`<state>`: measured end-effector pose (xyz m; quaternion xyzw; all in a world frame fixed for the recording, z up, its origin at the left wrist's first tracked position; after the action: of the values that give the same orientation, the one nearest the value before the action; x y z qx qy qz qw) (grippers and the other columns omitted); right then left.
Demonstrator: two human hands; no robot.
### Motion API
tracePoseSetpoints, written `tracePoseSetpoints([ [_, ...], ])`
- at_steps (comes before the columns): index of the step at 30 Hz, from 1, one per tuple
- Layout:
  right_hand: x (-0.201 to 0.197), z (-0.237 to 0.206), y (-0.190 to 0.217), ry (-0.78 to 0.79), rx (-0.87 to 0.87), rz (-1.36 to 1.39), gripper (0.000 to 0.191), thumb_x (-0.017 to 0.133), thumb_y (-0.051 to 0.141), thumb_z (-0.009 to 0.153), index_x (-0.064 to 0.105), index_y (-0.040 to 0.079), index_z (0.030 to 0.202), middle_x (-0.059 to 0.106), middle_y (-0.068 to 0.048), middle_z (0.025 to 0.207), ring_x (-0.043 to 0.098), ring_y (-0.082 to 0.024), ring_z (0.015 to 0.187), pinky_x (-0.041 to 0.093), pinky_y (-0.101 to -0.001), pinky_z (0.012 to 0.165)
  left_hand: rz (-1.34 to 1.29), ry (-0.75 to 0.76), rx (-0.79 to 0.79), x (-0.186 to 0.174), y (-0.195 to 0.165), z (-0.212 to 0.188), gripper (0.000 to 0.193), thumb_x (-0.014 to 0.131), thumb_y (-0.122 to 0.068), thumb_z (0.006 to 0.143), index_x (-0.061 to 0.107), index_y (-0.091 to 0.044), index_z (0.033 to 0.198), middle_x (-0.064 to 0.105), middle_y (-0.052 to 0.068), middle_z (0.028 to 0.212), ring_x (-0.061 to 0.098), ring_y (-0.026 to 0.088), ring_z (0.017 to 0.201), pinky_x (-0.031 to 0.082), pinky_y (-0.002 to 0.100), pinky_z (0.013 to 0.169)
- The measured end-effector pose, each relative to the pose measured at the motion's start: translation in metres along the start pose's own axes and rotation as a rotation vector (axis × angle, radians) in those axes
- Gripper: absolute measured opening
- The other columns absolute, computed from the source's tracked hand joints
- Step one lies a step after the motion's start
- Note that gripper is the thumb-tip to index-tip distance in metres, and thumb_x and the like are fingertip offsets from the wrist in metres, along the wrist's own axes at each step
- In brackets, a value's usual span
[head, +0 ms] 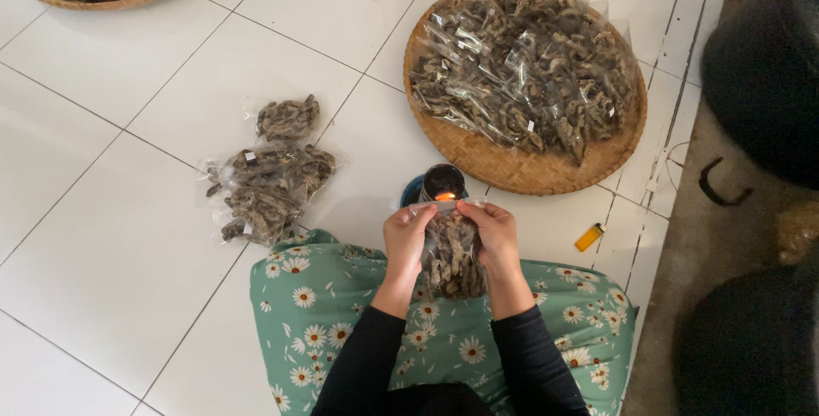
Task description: The person sits on the floor and heat-seals clear plastic bags filled with dried seahorses, pressing each bag's open edge against a candle flame to melt it closed, then places the sealed bag on a woven tray with other finished bags.
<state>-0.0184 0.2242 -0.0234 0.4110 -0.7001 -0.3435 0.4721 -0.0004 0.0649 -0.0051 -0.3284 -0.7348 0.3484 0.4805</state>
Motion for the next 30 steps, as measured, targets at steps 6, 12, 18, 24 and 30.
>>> tracePoseSetpoints([
  [6,-0.0024,0.0008,0.0033,-0.002,-0.017,-0.037,0.007,0.076,0.004,0.089,0.075,-0.003,0.087,0.076,-0.008,0.081,0.069,-0.013,0.072,0.054,-0.0255,0.068,0.002,0.005,0.007,0.0028,0.0003,-0.0008,0.015,0.076,-0.008,0.088,0.076,0.005,0.096,0.076,0.007,0.089,0.067,0.012,0.082,0.051,0.026,0.075],
  [12,-0.0036,0.0002,0.0046,-0.025,0.009,-0.011,0.006,0.075,0.003,0.088,0.075,-0.004,0.089,0.076,-0.010,0.082,0.069,-0.014,0.072,0.054,-0.0264,0.068,-0.008,-0.001,-0.001,0.0028,0.0002,-0.0025,0.016,0.076,-0.009,0.088,0.076,0.005,0.096,0.075,0.007,0.089,0.066,0.011,0.081,0.050,0.025,0.074],
  [18,-0.0076,0.0020,0.0069,-0.008,0.000,-0.024,0.006,0.075,0.003,0.089,0.074,-0.004,0.089,0.076,-0.010,0.082,0.069,-0.014,0.072,0.054,-0.0264,0.068,-0.017,0.006,0.021,0.0032,0.0036,-0.0030,0.015,0.075,-0.009,0.092,0.075,0.007,0.094,0.074,0.007,0.090,0.063,0.010,0.081,0.048,0.025,0.074],
  [24,-0.0082,0.0019,0.0076,0.005,0.008,-0.035,0.008,0.074,0.004,0.090,0.074,-0.004,0.088,0.075,-0.010,0.081,0.070,-0.016,0.070,0.055,-0.0280,0.065,-0.020,-0.003,0.010,0.0029,0.0038,-0.0042,0.014,0.071,-0.008,0.091,0.075,0.005,0.095,0.075,0.007,0.088,0.066,0.011,0.080,0.050,0.026,0.075],
  [30,-0.0078,0.0022,0.0100,0.009,-0.003,-0.032,0.007,0.074,0.004,0.089,0.074,-0.004,0.088,0.075,-0.010,0.080,0.071,-0.016,0.070,0.055,-0.0278,0.066,-0.012,-0.031,0.031,0.0042,0.0025,-0.0054,0.016,0.070,-0.009,0.091,0.077,0.005,0.095,0.077,0.007,0.090,0.068,0.011,0.082,0.051,0.025,0.077],
])
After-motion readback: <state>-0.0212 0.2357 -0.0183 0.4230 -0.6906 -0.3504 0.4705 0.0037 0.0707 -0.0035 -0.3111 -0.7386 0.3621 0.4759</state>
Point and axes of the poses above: each hand's wrist, its own z-axis towards the middle knuckle, its own x-axis out of the palm, y = z × x, the point moved 1 cm from there along z, towards the middle knuckle
